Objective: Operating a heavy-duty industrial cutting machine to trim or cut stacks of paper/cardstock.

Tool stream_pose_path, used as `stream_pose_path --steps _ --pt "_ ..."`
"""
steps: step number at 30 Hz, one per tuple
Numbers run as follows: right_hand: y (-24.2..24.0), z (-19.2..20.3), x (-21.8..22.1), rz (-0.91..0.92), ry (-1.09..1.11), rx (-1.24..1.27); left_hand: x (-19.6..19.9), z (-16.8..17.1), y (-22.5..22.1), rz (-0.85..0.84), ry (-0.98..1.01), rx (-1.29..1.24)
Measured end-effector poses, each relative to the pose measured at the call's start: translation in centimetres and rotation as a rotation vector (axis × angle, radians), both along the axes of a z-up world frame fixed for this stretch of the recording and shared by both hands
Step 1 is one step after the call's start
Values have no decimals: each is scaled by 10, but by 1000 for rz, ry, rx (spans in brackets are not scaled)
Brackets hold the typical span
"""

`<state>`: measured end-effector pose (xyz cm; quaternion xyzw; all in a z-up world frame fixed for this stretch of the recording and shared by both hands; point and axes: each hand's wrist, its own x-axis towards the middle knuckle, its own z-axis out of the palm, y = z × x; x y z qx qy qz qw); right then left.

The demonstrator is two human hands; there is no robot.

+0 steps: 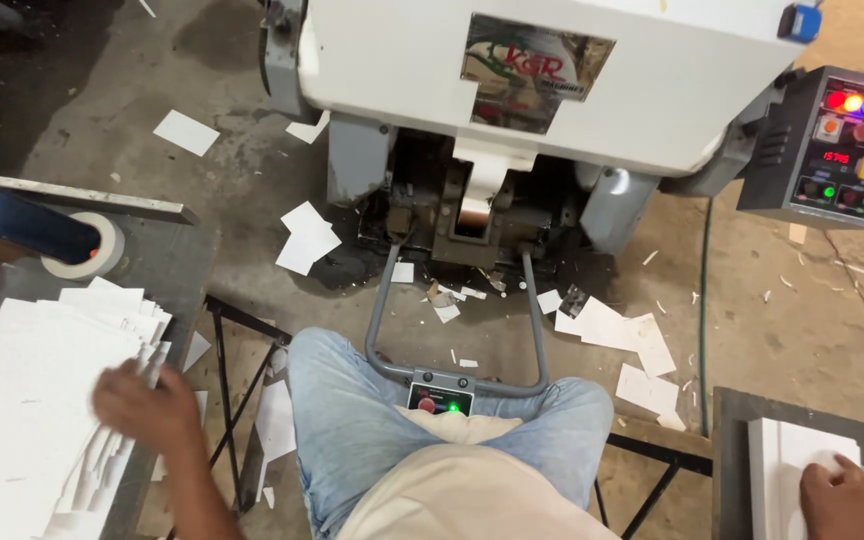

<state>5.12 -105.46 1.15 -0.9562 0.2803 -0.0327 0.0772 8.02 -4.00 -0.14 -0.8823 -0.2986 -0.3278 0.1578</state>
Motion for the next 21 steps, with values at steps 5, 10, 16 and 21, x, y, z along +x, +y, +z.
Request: stream_pose_path --steps 5,10,16,21 --pt "85 -49 -15 -214 -467 -500 54 23 -92 -510 -234 -828" --pt "58 -71 -6 -241 -364 -547 102 -6 -183 -767 -72 -1077" --pt "86 -23 -38 -327 -303 -485 127 29 -258 -1018 255 -1277" --pt "91 -36 -87 -361 -195 -480 180 31 -264 -1192 328 -1293"
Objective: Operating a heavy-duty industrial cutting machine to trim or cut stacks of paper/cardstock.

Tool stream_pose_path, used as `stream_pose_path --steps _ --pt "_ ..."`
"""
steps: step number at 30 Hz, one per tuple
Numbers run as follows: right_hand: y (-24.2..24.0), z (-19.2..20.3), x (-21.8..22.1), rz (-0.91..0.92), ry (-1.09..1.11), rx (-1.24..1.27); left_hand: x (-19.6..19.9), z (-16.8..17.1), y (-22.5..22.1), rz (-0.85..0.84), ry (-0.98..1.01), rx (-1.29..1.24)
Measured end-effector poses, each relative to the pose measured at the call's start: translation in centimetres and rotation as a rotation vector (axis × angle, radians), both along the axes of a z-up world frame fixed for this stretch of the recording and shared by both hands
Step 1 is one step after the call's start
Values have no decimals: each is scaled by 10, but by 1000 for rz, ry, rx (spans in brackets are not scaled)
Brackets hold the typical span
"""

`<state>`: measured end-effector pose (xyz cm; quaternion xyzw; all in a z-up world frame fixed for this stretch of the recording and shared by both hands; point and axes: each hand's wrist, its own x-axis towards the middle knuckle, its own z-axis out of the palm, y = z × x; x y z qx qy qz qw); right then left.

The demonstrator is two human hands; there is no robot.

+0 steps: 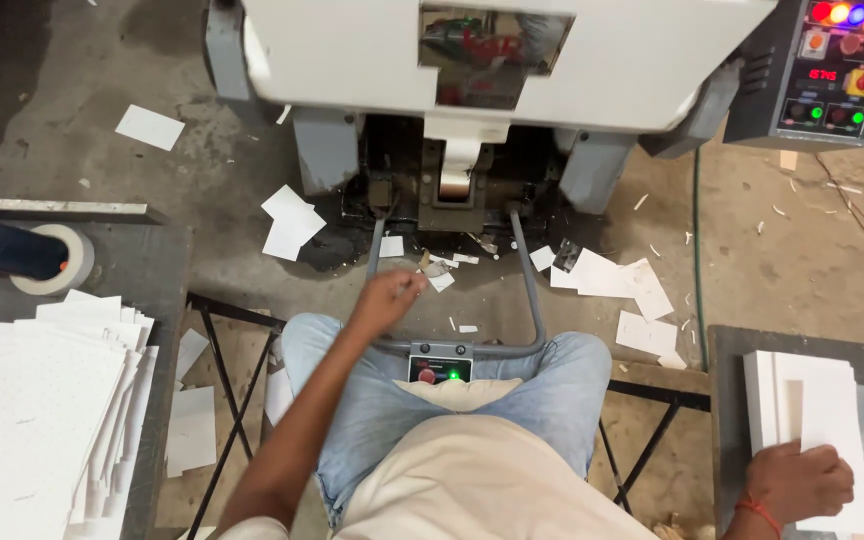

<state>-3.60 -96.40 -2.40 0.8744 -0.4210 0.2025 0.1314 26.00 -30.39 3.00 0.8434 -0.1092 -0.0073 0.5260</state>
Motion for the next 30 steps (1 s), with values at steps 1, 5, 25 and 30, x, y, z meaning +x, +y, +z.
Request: stream_pose_path --steps 1,5,25,30 --pt "0 -1 -3 52 4 -46 19 11 -1 -44 24 -88" --pt "-1 -7 -7 89 11 -139 97 145 -9 19 -112 -83" --pt "63 81 116 517 -296 68 221 -42 -36 516 425 -220" --pt "179 92 227 858 -420 185 177 -34 -15 424 149 -270"
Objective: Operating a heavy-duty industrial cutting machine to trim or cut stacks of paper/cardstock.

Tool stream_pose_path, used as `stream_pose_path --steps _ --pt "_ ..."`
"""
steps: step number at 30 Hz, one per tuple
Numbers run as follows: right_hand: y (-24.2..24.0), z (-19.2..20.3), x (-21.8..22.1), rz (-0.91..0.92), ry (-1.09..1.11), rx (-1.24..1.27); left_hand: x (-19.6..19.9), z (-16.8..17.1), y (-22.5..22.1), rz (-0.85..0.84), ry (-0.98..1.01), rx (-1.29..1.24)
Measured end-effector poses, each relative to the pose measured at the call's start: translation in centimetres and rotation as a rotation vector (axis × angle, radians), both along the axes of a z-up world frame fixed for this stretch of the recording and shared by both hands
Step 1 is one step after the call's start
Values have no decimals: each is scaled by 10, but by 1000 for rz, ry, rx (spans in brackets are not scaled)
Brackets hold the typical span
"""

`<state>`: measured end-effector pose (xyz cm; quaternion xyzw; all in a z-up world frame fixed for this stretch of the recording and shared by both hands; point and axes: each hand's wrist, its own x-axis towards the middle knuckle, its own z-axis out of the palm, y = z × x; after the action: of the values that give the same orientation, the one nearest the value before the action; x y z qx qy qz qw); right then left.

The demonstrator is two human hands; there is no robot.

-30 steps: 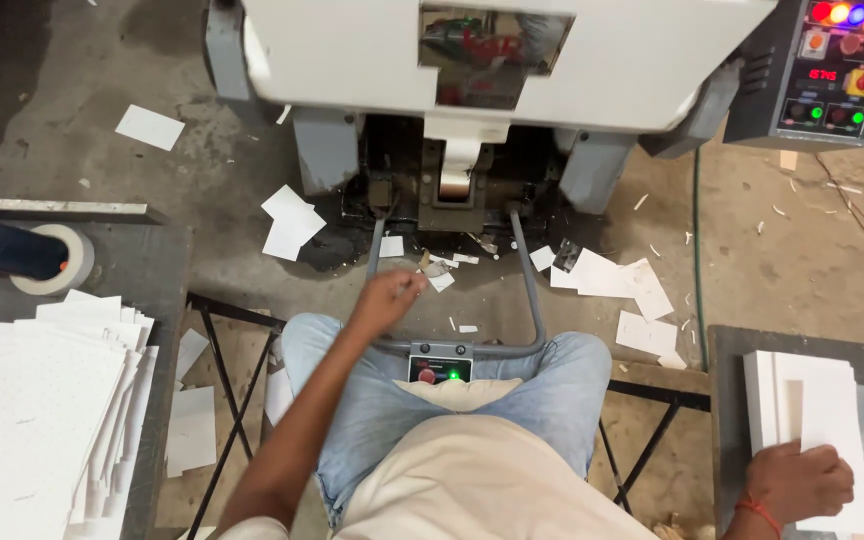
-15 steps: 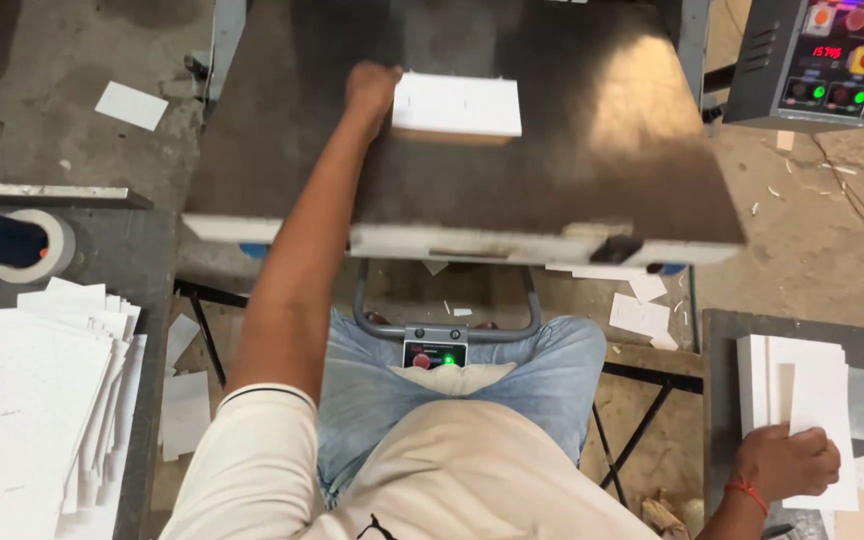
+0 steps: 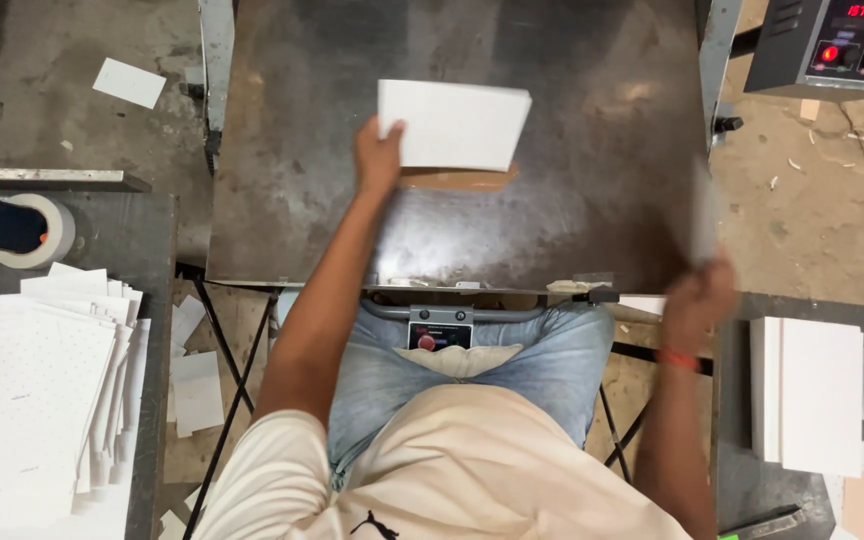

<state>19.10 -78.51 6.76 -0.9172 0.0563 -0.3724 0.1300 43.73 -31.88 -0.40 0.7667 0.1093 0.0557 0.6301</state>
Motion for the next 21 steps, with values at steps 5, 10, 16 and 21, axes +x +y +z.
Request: stream_pose_path --steps 5,10,16,21 --pt "124 -28 88 281 132 203 -88 12 156 437 -287 173" --pt "209 -52 131 563 356 205 -269 36 339 813 -282 391" --pt "242 -50 176 705 502 107 -431 40 388 1000 -135 745" --pt "249 -42 192 752 536 56 -458 43 366 1107 375 798"
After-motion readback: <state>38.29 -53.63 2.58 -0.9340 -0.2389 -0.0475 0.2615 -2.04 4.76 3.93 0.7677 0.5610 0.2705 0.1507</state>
